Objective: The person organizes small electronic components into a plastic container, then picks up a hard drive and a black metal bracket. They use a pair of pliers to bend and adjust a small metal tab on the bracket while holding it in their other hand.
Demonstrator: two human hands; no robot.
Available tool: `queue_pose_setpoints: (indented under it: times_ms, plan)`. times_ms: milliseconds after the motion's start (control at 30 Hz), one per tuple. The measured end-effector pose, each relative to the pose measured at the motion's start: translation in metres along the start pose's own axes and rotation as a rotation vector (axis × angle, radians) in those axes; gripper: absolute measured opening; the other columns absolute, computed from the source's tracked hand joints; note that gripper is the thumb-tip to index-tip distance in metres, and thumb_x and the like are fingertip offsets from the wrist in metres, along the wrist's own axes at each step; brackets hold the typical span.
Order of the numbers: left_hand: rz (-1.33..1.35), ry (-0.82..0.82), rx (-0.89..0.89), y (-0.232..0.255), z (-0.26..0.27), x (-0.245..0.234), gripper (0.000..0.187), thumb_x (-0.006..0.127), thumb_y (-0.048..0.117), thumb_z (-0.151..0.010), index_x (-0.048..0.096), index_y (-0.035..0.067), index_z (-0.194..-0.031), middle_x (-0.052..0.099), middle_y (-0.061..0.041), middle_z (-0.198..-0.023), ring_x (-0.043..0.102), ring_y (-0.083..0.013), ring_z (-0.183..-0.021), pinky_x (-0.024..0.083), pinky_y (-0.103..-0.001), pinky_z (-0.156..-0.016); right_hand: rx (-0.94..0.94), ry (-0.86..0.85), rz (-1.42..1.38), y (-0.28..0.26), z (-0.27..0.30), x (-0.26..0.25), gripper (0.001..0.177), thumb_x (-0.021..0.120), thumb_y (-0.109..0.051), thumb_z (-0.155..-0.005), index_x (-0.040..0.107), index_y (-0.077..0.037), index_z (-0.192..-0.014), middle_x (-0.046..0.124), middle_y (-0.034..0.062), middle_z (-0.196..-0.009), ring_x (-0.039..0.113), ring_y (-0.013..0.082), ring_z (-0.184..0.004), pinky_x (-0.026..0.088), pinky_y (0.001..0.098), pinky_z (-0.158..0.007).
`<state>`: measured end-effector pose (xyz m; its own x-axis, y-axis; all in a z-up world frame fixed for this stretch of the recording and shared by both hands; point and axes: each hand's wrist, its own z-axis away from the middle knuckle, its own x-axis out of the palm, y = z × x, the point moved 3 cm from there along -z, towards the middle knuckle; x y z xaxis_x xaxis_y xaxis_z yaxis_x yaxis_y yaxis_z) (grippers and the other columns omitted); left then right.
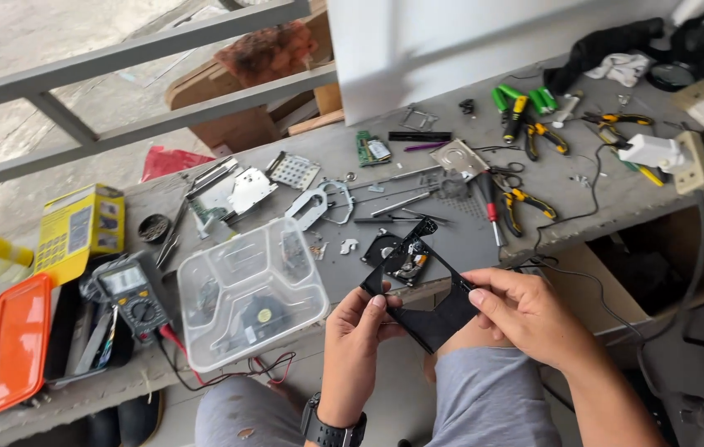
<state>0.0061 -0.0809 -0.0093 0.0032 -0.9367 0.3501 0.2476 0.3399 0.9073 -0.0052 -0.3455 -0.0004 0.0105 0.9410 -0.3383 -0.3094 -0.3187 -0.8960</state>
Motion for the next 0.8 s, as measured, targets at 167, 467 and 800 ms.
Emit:
queue_pose_setpoints:
  times_ms: [167,467,800]
  plan:
    - [-0.02,-0.027,0.015,-0.004,-0.008,0.01,0.027,0.068,0.018,-0.112,0.083,-0.002,-0.121,0.087,-0.015,-0.106,0.074,-0.0181,-0.084,0.074,-0.04,-0.079,-0.048,-0.006,-0.069,0.011,0.0,-0.013,0.045,0.075,-0.017,-0.103,0.087,-0.005,-0.145,0.088,0.0143,-0.083,0.082,0.0184,-0.075,0.071,0.0346,-0.074]
    - [-0.089,-0.07,-0.003,-0.005,-0.019,0.029,0.024,0.069,0.019,-0.112,0.081,-0.002,-0.116,0.085,-0.017,-0.103,0.075,-0.023,-0.085,0.072,-0.04,-0.076,-0.013,0.033,-0.324,0.039,0.013,-0.019,0.045,0.066,-0.013,-0.108,0.084,0.002,-0.147,0.092,0.0265,-0.086,0.084,0.027,-0.076,0.074,0.0388,-0.076]
    - [-0.121,-0.094,-0.04,-0.021,-0.018,0.047,0.024,0.069,0.019,-0.113,0.078,-0.001,-0.105,0.085,-0.016,-0.103,0.075,-0.0216,-0.086,0.073,-0.04,-0.078,-0.012,0.02,-0.29,0.065,0.022,-0.039,0.051,0.066,-0.015,-0.106,0.081,0.002,-0.151,0.094,0.0258,-0.087,0.087,0.0295,-0.073,0.073,0.0373,-0.077]
